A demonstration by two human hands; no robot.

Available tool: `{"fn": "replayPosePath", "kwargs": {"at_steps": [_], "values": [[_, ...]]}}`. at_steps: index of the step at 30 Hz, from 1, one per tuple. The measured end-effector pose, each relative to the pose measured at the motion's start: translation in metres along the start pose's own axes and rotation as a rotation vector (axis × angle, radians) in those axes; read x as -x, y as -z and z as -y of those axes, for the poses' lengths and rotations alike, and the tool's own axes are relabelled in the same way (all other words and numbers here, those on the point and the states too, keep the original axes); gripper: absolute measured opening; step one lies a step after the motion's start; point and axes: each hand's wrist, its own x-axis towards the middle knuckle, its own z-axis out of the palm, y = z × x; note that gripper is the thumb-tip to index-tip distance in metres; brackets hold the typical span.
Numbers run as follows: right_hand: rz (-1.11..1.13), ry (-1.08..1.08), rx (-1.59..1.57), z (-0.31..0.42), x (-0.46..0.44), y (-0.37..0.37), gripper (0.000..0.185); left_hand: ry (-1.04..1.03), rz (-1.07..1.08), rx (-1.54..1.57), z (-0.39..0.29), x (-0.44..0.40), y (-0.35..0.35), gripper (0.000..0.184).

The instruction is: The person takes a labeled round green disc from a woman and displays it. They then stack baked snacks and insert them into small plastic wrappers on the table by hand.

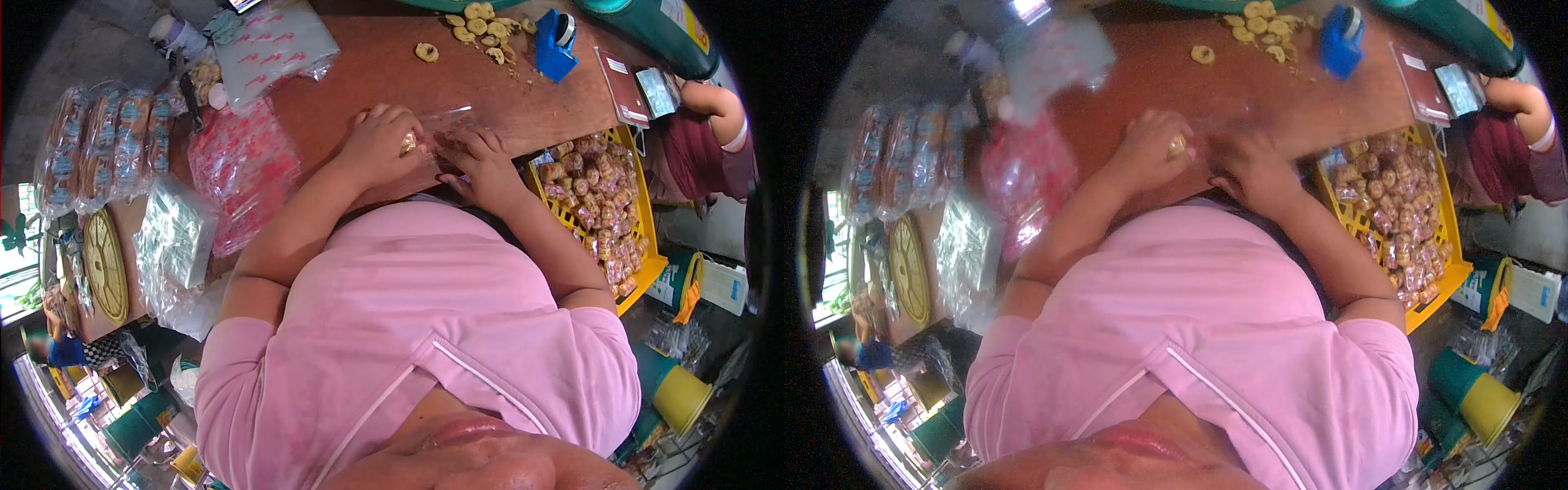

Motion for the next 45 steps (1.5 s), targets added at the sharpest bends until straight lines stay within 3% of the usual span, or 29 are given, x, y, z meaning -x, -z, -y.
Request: {"fn": "replayPosePath", "kwargs": {"at_steps": [3, 9, 12, 17, 21, 33, 39, 42, 45], "values": [[0.038, -0.043, 0.098, 0.011, 0.005, 0.005, 0.054, -0.015, 0.039, 0.021, -0.001, 0.0, 0.006, 0.028], [0.046, 0.129, 0.113, -0.006, 0.016, -0.007, 0.031, -0.03, 0.046, 0.02, 0.001, 0.001, 0.004, 0.029], [0.152, 0.066, -0.065, -0.01, 0.005, 0.004, 0.019, -0.036, 0.086, -0.004, -0.003, -0.001, 0.01, 0.03], [0.14, -0.066, -0.144, -0.002, -0.044, 0.029, 0.015, -0.047, 0.1, -0.078, -0.003, -0.001, 0.007, 0.03], [0.075, -0.187, -0.358, -0.04, -0.046, -0.021, 0.017, -0.041, 0.077, -0.132, -0.008, 0.0, 0.007, 0.028], [0.188, 0.002, -0.102, -0.051, -0.082, -0.028, 0.024, -0.131, -0.026, -0.053, -0.002, 0.004, -0.001, 0.027], [0.301, -0.047, -0.184, -0.052, -0.088, -0.015, 0.027, -0.11, -0.006, -0.041, 0.0, 0.004, -0.003, 0.026], [0.062, 0.034, -0.214, -0.049, -0.078, -0.005, 0.026, -0.094, -0.021, -0.049, 0.0, 0.005, -0.004, 0.027], [0.089, 0.022, -0.062, -0.076, -0.064, -0.027, 0.032, -0.106, -0.029, -0.037, 0.003, 0.004, -0.009, 0.027]]}}
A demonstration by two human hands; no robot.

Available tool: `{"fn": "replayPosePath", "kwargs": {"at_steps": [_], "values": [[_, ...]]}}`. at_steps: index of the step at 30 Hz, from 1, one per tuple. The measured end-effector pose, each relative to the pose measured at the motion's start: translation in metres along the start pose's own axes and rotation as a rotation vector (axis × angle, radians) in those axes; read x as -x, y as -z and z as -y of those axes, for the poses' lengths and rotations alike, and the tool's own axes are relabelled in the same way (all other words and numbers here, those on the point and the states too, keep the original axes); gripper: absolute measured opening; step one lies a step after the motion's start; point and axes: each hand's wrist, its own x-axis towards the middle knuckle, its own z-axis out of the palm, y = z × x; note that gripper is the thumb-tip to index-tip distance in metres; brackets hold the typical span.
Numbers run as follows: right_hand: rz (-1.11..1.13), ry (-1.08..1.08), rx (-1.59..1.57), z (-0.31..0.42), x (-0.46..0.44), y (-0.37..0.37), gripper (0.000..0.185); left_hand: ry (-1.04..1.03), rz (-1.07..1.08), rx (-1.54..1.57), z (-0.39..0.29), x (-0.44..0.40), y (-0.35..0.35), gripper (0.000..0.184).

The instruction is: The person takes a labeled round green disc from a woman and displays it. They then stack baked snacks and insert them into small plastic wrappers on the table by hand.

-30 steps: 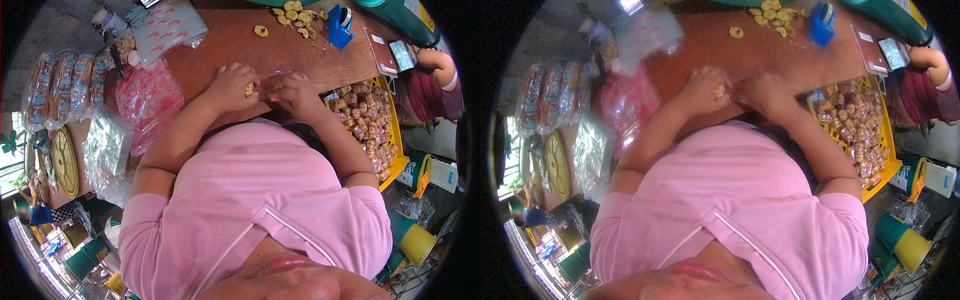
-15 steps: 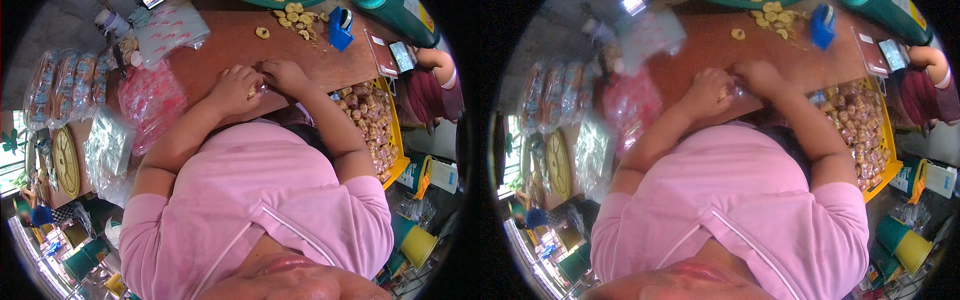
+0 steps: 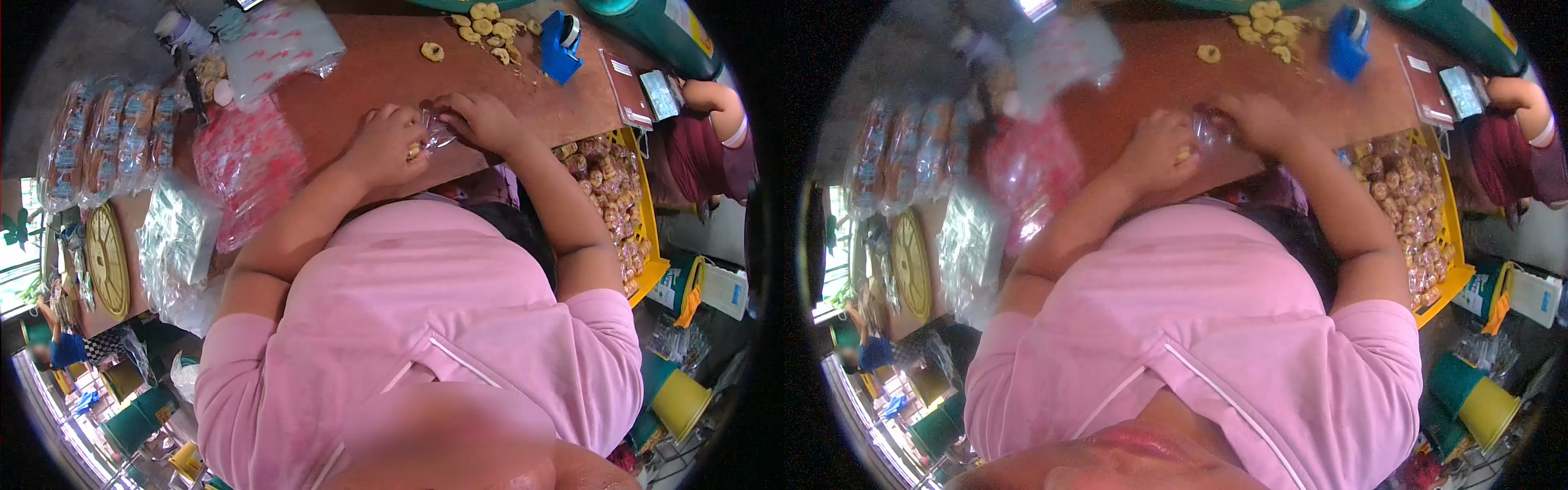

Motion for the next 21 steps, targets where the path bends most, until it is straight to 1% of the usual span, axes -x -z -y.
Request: {"fn": "replayPosePath", "kwargs": {"at_steps": [4, 6, 9, 12, 15, 18, 21], "values": [[0.089, -0.117, 0.067, 0.006, -0.004, 0.005, 0.032, -0.007, -0.024, 0.012, -0.001, 0.0, 0.001, 0.027], [0.156, -0.157, 0.127, 0.001, -0.013, 0.004, 0.033, 0.028, 0.006, 0.006, -0.007, 0.0, 0.006, 0.025], [-0.067, 0.068, -0.068, -0.001, -0.022, 0.012, 0.035, 0.028, 0.001, -0.002, -0.006, 0.0, 0.007, 0.023], [-0.01, 0.01, -0.267, 0.024, -0.029, 0.031, 0.035, 0.021, -0.031, -0.013, -0.004, 0.002, 0.003, 0.022], [0.071, 0.044, -0.192, 0.009, -0.032, 0.0, 0.032, 0.002, -0.033, 0.008, 0.0, 0.002, -0.003, 0.023], [0.401, -0.231, -0.389, 0.023, -0.045, 0.023, 0.025, -0.036, -0.083, 0.025, 0.001, 0.0, -0.004, 0.023], [0.295, -0.106, -0.32, 0.016, -0.045, 0.014, 0.019, -0.068, -0.115, 0.019, 0.0, 0.003, -0.004, 0.025]]}}
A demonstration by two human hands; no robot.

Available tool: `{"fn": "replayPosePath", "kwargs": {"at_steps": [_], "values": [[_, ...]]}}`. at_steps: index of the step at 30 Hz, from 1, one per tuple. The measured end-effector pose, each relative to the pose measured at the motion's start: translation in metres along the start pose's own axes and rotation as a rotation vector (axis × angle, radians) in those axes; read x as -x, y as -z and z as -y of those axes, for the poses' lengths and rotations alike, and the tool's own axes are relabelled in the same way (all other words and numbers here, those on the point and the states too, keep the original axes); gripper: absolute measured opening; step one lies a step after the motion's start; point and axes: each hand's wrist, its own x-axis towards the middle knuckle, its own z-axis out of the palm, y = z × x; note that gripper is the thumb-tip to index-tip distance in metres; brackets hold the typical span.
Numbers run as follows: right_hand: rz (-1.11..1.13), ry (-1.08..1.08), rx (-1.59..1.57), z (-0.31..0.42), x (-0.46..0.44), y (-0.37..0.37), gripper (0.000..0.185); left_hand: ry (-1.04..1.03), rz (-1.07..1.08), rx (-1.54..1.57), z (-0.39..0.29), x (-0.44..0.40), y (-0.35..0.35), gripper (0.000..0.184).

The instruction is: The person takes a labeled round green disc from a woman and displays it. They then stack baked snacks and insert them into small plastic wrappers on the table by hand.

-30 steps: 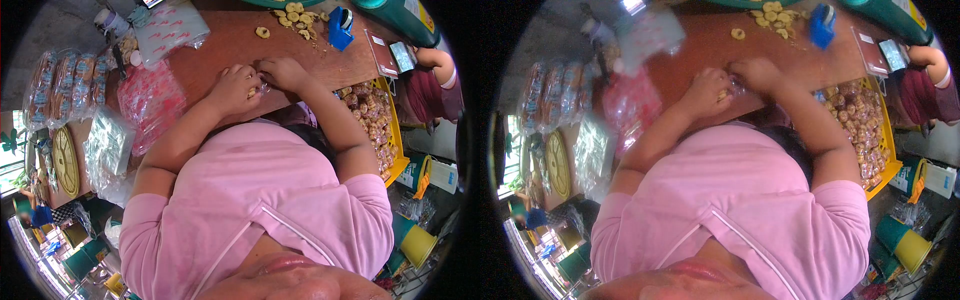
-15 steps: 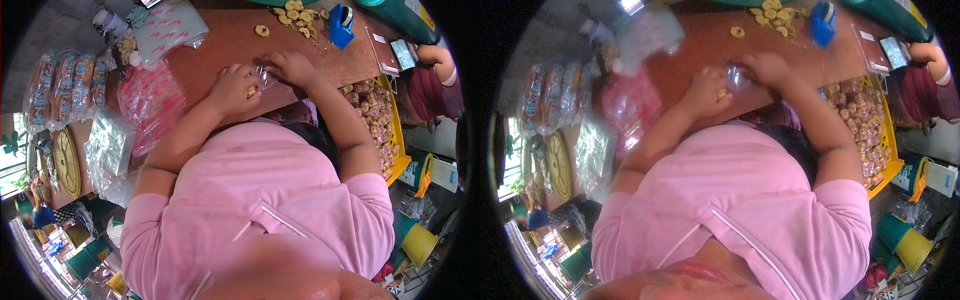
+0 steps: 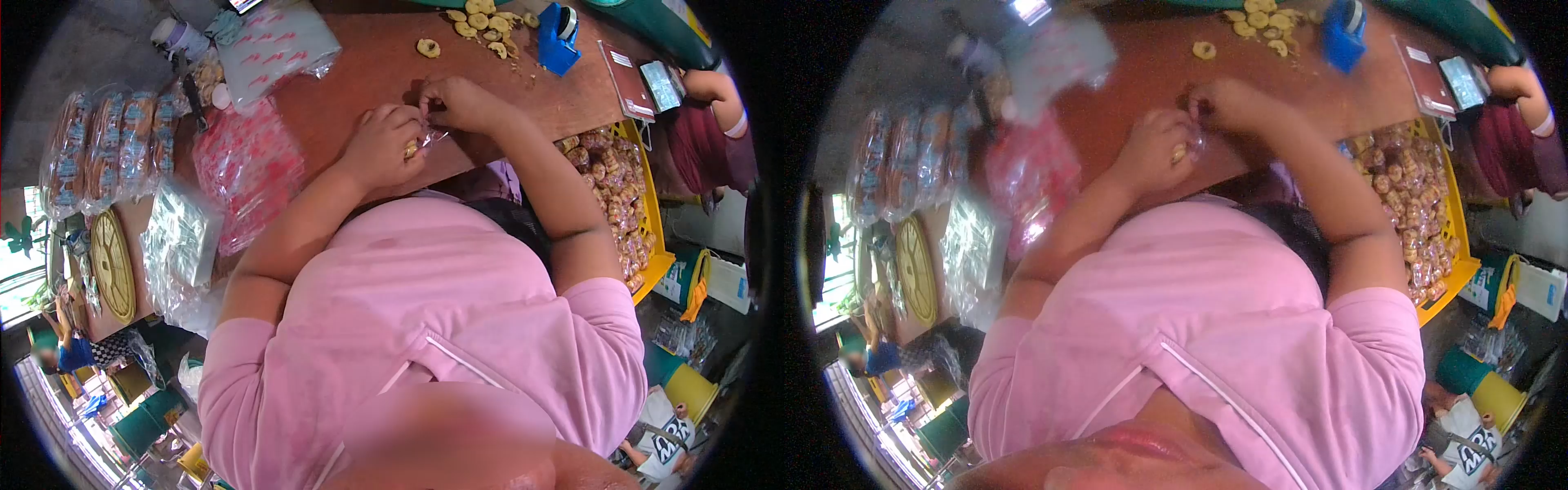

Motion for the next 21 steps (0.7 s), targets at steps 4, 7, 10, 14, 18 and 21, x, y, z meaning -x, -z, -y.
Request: {"fn": "replayPosePath", "kwargs": {"at_steps": [4, 7, 10, 14, 18, 21], "values": [[-0.282, 0.226, 0.143, 0.003, 0.012, -0.019, 0.015, -0.036, 0.047, -0.049, 0.004, -0.003, 0.003, 0.024], [-0.341, 0.21, 0.221, 0.006, 0.026, -0.036, 0.013, -0.034, 0.103, -0.078, 0.003, -0.007, 0.006, 0.023], [-0.275, 0.169, 0.271, 0.003, 0.036, -0.044, 0.018, -0.069, 0.084, -0.103, 0.005, -0.011, 0.003, 0.021], [-0.302, 0.155, 0.193, 0.018, 0.047, -0.039, 0.021, -0.081, 0.094, -0.086, 0.002, -0.018, 0.005, 0.02], [-0.347, 0.185, 0.146, 0.017, 0.051, -0.039, 0.023, -0.098, 0.103, -0.116, -0.002, -0.024, 0.007, 0.019], [-0.303, 0.137, 0.072, 0.02, 0.051, -0.035, 0.02, -0.089, 0.182, -0.195, -0.001, -0.027, 0.003, 0.018]]}}
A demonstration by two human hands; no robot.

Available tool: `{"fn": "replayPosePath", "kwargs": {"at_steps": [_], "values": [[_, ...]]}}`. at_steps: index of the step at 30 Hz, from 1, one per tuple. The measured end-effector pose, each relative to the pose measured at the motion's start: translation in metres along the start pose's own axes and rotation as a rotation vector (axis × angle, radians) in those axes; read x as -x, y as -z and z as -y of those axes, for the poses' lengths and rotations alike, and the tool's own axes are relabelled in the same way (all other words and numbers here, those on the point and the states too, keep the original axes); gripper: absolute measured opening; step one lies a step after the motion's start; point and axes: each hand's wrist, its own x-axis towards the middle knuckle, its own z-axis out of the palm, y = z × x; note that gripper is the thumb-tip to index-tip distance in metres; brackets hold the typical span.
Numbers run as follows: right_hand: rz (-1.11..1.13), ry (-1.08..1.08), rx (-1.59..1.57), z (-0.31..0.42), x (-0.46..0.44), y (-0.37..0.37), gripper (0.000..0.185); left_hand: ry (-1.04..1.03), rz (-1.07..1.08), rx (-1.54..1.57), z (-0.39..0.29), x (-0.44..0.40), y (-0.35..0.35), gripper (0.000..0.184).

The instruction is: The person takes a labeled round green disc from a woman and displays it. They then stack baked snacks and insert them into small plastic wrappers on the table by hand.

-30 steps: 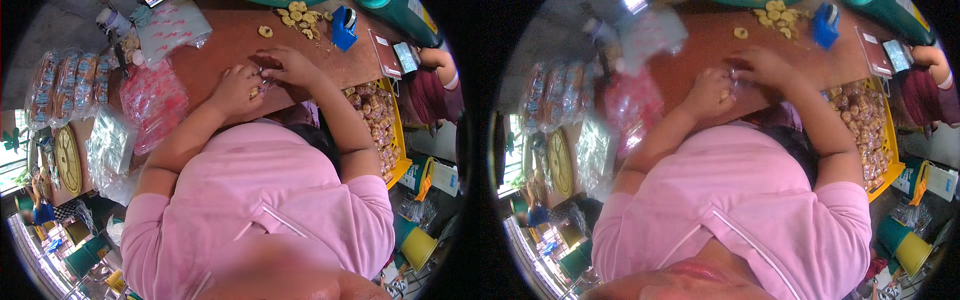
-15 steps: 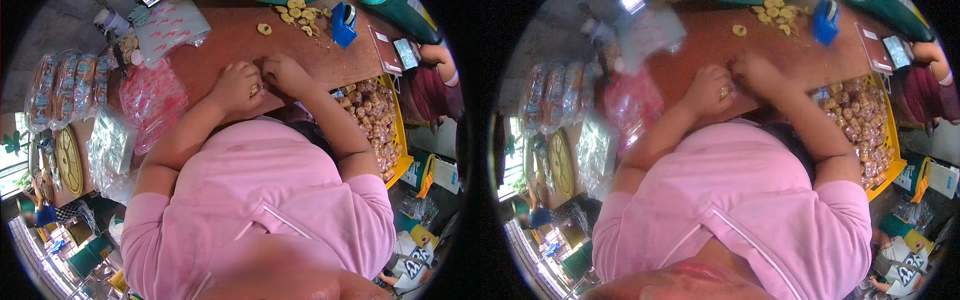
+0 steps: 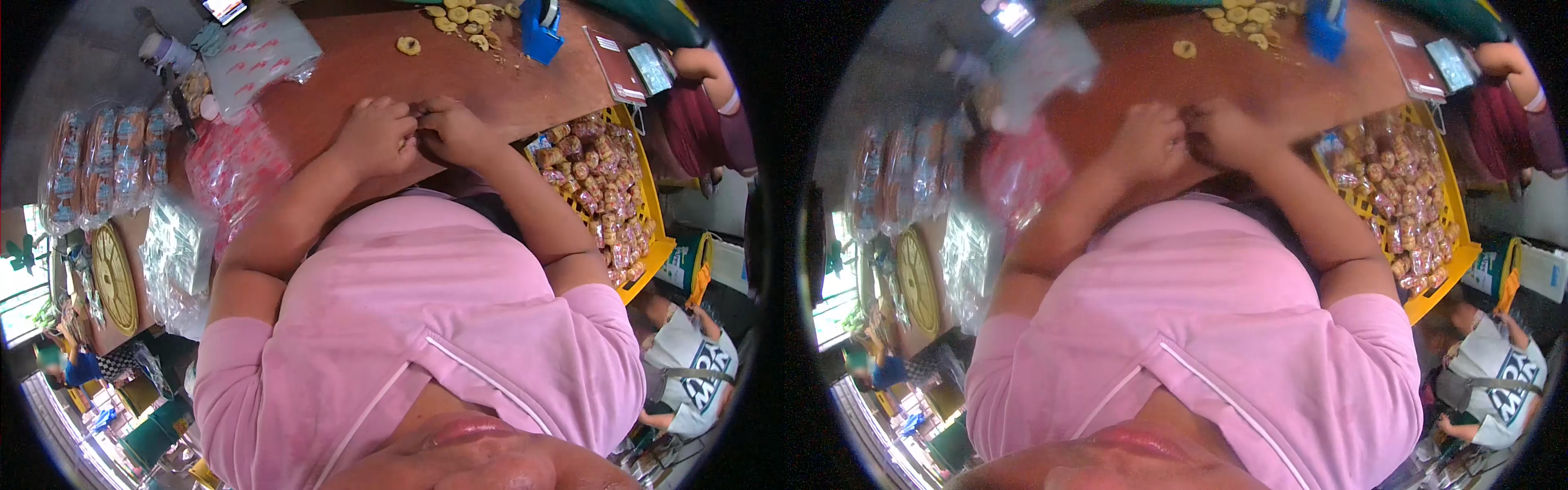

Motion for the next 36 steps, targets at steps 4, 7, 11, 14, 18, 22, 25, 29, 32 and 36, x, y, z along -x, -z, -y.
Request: {"fn": "replayPosePath", "kwargs": {"at_steps": [4, 7, 11, 14, 18, 22, 25, 29, 32, 36], "values": [[-0.129, 0.091, -0.009, -0.009, 0.004, -0.009, 0.02, -0.011, 0.049, -0.028, -0.004, -0.005, 0.005, 0.019], [-0.134, 0.058, -0.015, -0.013, 0.004, -0.014, 0.02, -0.01, 0.071, -0.03, -0.007, -0.009, 0.011, 0.019], [-0.109, 0.02, -0.014, -0.01, 0.003, -0.012, 0.02, 0.055, 0.036, 0.024, -0.008, -0.009, 0.009, 0.021], [-0.113, 0.014, -0.017, -0.009, 0.003, -0.013, 0.019, 0.089, 0.018, 0.049, -0.01, -0.008, 0.005, 0.023], [-0.116, -0.012, -0.032, -0.009, 0.003, -0.013, 0.019, 0.161, 0.059, 0.042, -0.016, -0.012, 0.008, 0.028], [-0.092, -0.044, 0.014, -0.009, -0.001, -0.013, 0.021, 0.169, -0.025, 0.06, -0.016, -0.013, 0.004, 0.042], [-0.076, -0.066, 0.026, -0.009, -0.002, -0.012, 0.022, 0.144, -0.068, 0.06, -0.015, -0.01, -0.003, 0.054], [-0.022, -0.139, -0.049, -0.002, -0.008, -0.006, 0.025, 0.126, -0.102, 0.075, -0.017, -0.009, 0.001, 0.073], [-0.077, -0.187, -0.106, 0.002, -0.009, -0.009, 0.029, 0.101, -0.15, 0.078, -0.019, -0.008, 0.003, 0.085], [-0.053, -0.196, -0.04, 0.015, -0.009, -0.001, 0.033, 0.086, -0.217, 0.131, -0.013, -0.006, -0.008, 0.095]]}}
